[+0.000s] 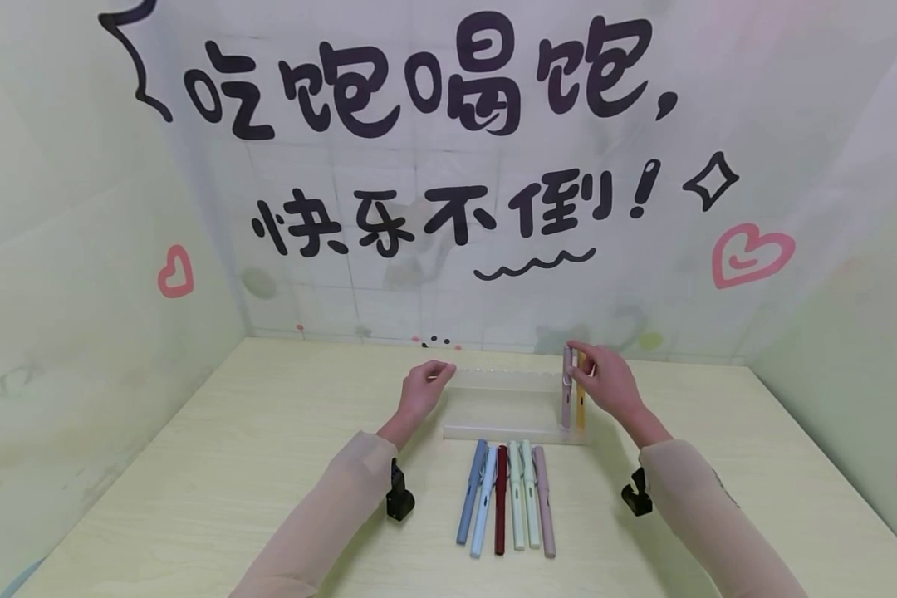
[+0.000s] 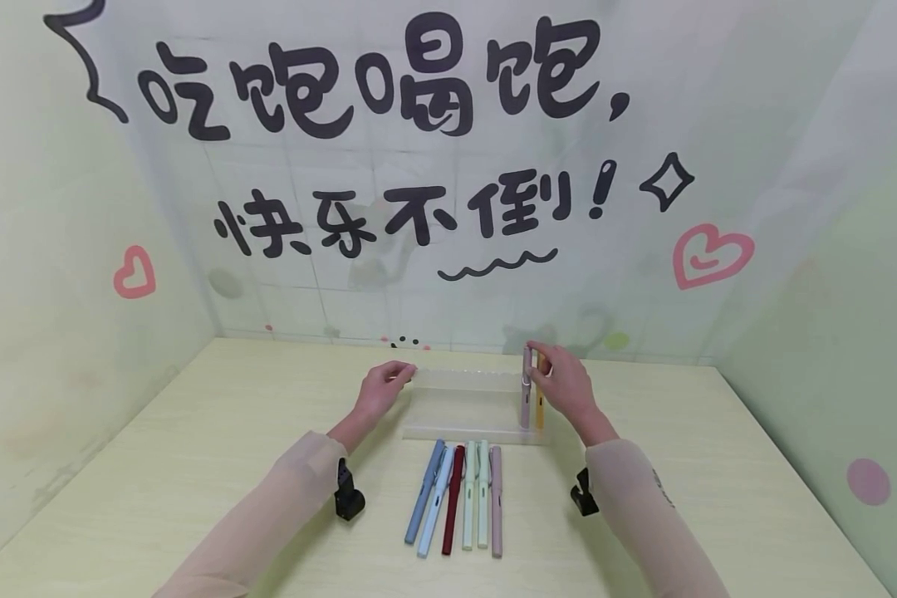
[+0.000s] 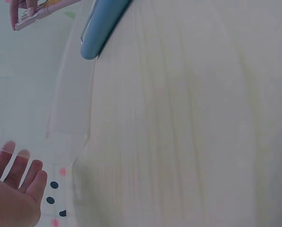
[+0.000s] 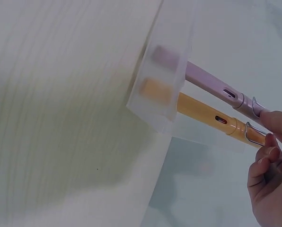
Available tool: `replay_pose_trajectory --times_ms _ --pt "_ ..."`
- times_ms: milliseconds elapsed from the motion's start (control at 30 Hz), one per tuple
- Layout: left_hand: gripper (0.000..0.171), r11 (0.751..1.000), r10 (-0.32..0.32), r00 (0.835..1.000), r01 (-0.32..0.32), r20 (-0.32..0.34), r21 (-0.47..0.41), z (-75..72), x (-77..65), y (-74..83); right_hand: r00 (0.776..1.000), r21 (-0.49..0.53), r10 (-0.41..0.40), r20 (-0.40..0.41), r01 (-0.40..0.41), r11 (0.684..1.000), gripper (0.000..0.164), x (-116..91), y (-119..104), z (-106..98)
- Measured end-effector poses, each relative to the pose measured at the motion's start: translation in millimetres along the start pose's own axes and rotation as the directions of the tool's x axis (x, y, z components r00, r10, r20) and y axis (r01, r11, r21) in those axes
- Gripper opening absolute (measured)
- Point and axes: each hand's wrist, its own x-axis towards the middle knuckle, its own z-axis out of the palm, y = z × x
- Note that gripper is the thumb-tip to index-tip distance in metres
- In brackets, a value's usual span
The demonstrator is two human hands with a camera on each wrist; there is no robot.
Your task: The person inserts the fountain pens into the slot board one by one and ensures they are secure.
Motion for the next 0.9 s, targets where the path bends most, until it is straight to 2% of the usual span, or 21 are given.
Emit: replay_pose_trajectory --times_ms 467,900 --pt "0.028 1.0 -0.017 1.0 0.017 0.003 0.0 -0.2 0.2 0.6 0.998 0.099 0.013 -0.063 -0.007 0.995 0.035 -13.2 -3.6 -1.5" --pt "0.027 1.0 -0.01 1.0 0.01 0.004 -0.007 -1.0 -0.9 1.5 1.0 0.165 -0.002 0.02 -0.001 0.986 0.03 -38.2 -10.2 9.2"
